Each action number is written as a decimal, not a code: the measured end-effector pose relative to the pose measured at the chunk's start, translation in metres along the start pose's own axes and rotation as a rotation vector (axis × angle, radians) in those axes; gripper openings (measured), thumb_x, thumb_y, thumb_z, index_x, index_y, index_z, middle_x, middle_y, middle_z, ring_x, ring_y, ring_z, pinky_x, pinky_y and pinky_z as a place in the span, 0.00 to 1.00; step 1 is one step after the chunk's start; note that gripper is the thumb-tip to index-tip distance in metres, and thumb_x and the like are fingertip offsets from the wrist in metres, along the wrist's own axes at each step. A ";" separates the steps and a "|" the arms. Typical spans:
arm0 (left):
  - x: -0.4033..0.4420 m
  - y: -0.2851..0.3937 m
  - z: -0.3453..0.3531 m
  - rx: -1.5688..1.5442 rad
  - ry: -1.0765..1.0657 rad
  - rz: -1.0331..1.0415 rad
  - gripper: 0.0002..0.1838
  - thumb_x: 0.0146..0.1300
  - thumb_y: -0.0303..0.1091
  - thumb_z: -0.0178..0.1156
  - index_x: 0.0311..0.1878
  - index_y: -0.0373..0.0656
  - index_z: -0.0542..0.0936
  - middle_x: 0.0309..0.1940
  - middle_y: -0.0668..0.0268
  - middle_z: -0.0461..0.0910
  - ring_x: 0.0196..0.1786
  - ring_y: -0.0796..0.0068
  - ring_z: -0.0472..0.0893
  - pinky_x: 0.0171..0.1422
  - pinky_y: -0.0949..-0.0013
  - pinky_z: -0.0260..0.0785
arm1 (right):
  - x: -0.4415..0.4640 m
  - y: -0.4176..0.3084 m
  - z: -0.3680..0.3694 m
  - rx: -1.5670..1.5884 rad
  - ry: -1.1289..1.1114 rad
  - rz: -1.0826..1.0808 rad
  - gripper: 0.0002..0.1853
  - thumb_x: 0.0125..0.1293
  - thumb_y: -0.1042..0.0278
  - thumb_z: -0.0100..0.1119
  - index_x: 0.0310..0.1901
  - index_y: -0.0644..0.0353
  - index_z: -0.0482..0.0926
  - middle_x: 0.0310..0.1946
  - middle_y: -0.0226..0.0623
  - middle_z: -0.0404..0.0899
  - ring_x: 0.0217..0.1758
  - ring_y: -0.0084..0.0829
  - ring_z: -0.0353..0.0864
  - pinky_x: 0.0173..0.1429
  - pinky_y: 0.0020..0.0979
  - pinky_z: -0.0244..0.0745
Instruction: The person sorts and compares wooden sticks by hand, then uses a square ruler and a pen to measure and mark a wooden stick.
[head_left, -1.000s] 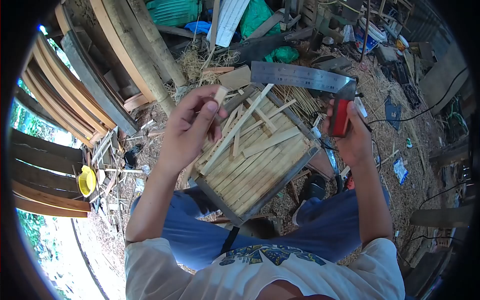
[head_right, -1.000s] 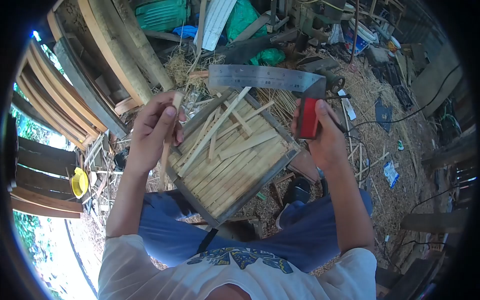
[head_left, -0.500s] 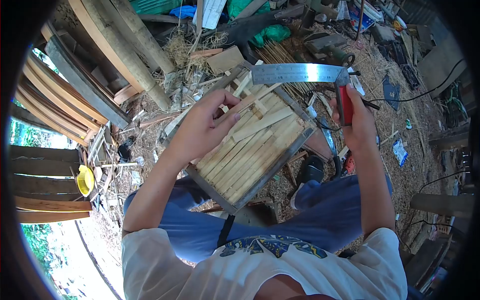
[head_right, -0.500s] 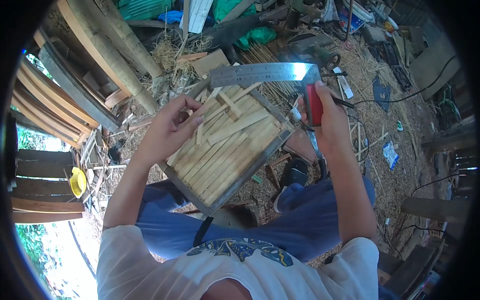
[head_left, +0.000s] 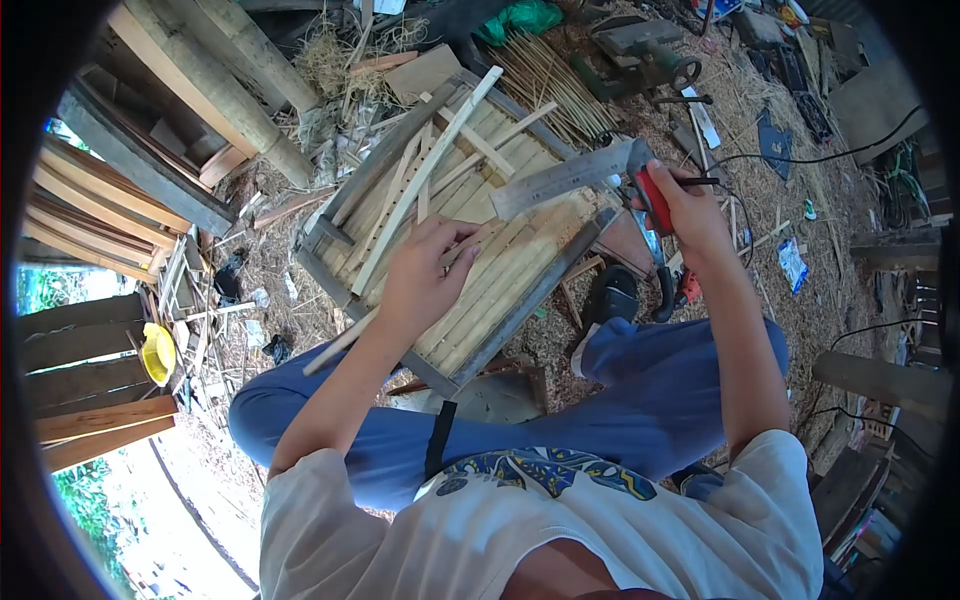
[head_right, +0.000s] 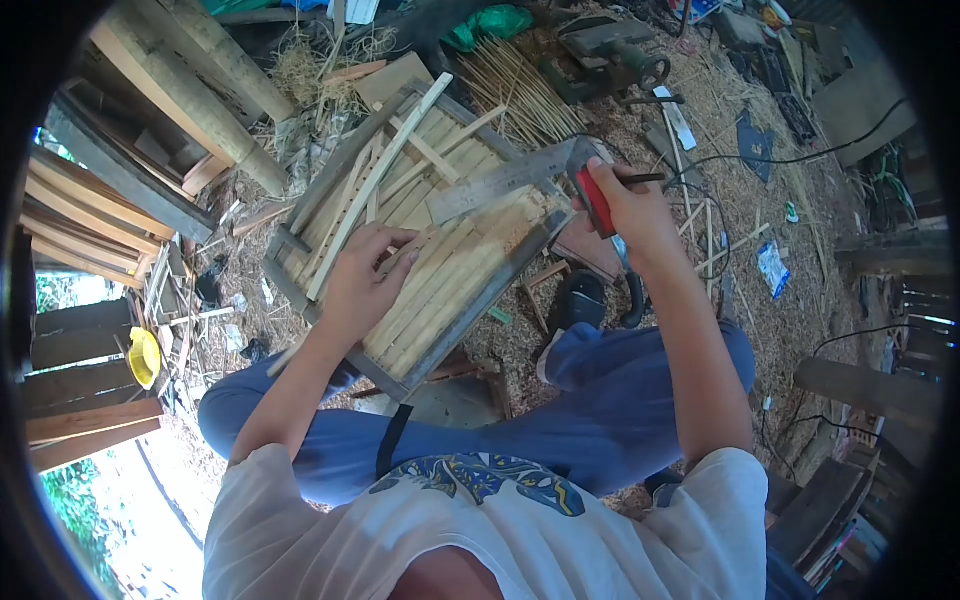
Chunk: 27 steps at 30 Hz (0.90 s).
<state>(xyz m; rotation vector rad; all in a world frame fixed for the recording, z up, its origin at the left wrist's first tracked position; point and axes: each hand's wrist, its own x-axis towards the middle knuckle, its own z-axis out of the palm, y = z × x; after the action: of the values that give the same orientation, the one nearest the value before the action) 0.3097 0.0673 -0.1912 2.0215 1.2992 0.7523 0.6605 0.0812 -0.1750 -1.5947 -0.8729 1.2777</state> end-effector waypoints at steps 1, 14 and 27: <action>-0.002 -0.004 0.003 0.001 0.014 0.026 0.11 0.70 0.28 0.70 0.52 0.37 0.86 0.45 0.56 0.85 0.47 0.59 0.86 0.50 0.62 0.78 | -0.001 0.004 0.000 -0.016 0.003 0.010 0.24 0.79 0.49 0.65 0.52 0.68 0.83 0.32 0.42 0.88 0.24 0.27 0.83 0.29 0.29 0.76; 0.000 0.002 -0.015 -0.233 -0.044 -0.134 0.20 0.76 0.28 0.65 0.67 0.36 0.75 0.40 0.65 0.83 0.46 0.80 0.82 0.55 0.72 0.74 | 0.002 -0.020 0.019 -0.005 -0.015 -0.105 0.25 0.77 0.47 0.68 0.52 0.67 0.83 0.32 0.42 0.88 0.23 0.26 0.83 0.27 0.27 0.75; 0.015 0.017 -0.120 -0.728 0.465 -0.080 0.11 0.84 0.34 0.55 0.57 0.36 0.77 0.43 0.62 0.84 0.46 0.67 0.89 0.55 0.66 0.84 | 0.000 -0.032 0.023 0.274 0.095 -0.039 0.20 0.79 0.51 0.65 0.56 0.63 0.81 0.38 0.39 0.88 0.36 0.27 0.87 0.34 0.29 0.81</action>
<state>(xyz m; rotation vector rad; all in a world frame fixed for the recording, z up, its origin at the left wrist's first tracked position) 0.2370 0.0981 -0.0983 1.2432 1.0985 1.4634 0.6385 0.0969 -0.1472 -1.4022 -0.6366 1.2257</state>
